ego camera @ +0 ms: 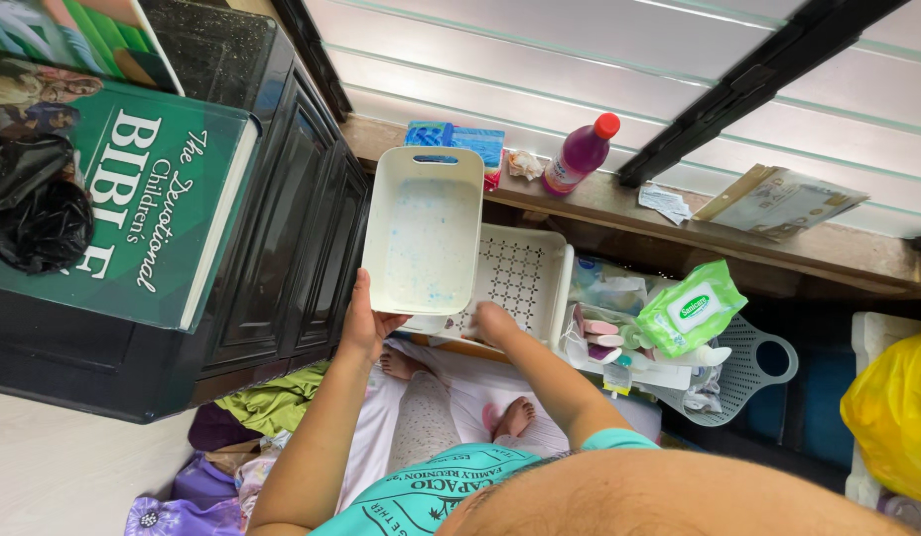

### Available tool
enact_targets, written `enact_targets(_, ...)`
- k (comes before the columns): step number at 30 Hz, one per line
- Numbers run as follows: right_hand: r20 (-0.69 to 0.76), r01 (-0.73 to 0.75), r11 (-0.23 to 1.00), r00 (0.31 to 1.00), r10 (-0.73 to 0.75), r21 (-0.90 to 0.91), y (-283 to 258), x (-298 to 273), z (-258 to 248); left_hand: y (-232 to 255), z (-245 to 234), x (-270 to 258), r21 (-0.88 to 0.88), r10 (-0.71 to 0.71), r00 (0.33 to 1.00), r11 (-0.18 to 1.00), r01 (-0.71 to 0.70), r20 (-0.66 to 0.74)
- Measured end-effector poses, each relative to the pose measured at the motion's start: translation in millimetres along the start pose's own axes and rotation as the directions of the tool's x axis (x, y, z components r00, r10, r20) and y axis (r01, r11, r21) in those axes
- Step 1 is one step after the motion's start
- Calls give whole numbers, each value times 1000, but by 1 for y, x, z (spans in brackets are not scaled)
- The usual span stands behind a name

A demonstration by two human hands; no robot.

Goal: The person sits on the floor and cleans white plastic trays using wet wipes. They move various items like detergent and a book aside to access the trays, wipe the surfaces thoroughly, and then place the items back.

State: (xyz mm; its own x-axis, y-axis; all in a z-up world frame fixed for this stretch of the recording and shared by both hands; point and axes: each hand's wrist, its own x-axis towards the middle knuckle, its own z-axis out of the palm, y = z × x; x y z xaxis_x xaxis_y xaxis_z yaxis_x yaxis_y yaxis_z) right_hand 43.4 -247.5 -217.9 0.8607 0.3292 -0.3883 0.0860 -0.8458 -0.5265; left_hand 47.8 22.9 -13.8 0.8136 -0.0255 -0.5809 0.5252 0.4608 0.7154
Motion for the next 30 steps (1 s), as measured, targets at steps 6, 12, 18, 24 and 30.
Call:
enact_targets(6, -349, 7, 999, 937, -23, -47, 18, 13, -27, 0, 0, -4, 20, 2, 1000, 1000, -2, -10)
enact_targets(12, -195, 45, 986, 978, -77, -163, 13, 5, -20, -7, 0, -4, 4, -7, 1000, 1000, 7, 3)
enact_targets(18, -178, -200, 910, 974, 143, -362, 32, 13, -49, -10, -4, -6, -1, -9, 1000, 1000, 9, -14)
enact_targets(24, -384, -466, 795, 866, 320, -389, 60, 76, -102, -13, -11, -8, 29, 5, 1000, 1000, -4, -25)
enact_targets(30, -398, -493, 713, 861, 317, -498, 60, 54, -67, -16, -20, -2, 11, -7, 1000, 1000, 8, -29)
